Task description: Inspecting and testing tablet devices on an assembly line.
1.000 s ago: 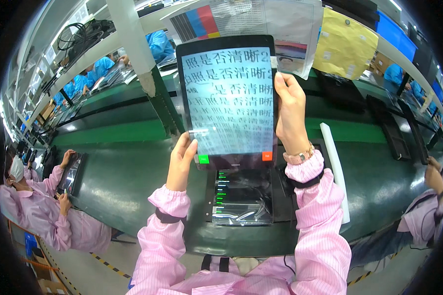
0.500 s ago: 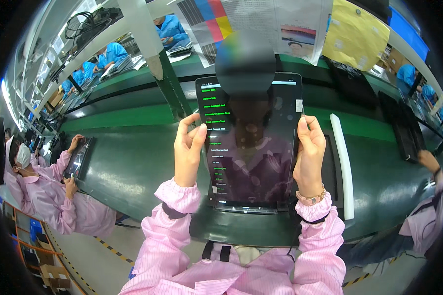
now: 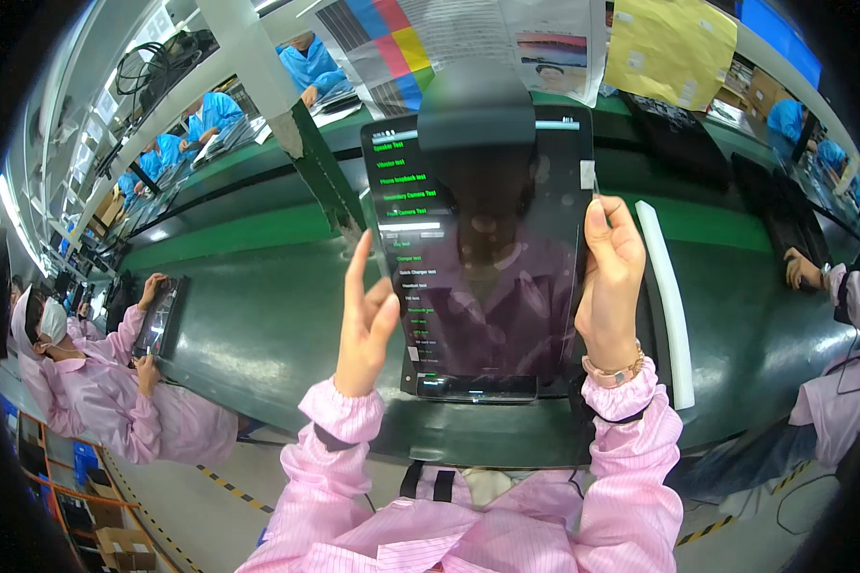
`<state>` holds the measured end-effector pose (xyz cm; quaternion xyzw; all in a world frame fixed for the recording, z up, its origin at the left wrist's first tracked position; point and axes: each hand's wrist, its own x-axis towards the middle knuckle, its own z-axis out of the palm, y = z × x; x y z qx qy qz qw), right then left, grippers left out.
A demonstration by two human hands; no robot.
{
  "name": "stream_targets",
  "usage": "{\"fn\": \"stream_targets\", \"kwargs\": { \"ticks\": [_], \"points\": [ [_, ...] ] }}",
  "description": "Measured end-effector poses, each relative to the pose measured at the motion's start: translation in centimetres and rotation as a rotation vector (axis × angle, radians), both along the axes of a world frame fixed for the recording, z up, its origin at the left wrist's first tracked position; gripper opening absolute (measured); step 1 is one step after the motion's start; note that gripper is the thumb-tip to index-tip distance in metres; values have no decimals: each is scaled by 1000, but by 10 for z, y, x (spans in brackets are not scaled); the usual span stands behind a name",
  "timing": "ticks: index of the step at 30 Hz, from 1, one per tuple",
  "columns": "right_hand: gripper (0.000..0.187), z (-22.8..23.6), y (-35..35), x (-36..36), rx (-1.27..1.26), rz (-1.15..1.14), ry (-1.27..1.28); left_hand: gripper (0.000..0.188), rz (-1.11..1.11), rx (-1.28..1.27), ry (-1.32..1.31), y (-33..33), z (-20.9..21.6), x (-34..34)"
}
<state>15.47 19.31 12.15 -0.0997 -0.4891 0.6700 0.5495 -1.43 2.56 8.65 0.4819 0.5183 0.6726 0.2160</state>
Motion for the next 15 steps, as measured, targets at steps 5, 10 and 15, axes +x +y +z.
{"fn": "stream_targets", "kwargs": {
  "ticks": [5,10,15],
  "points": [
    [12,24,-6,-6,73,-41,73,78,-59,-60,62,-13,-6,8],
    [9,36,-12,-11,140,-8,144,90,-16,-81,171,-24,1,6],
    [10,43,-20,-15,198,-6,146,93,5,-130,133,-34,5,4]
  ]
}}
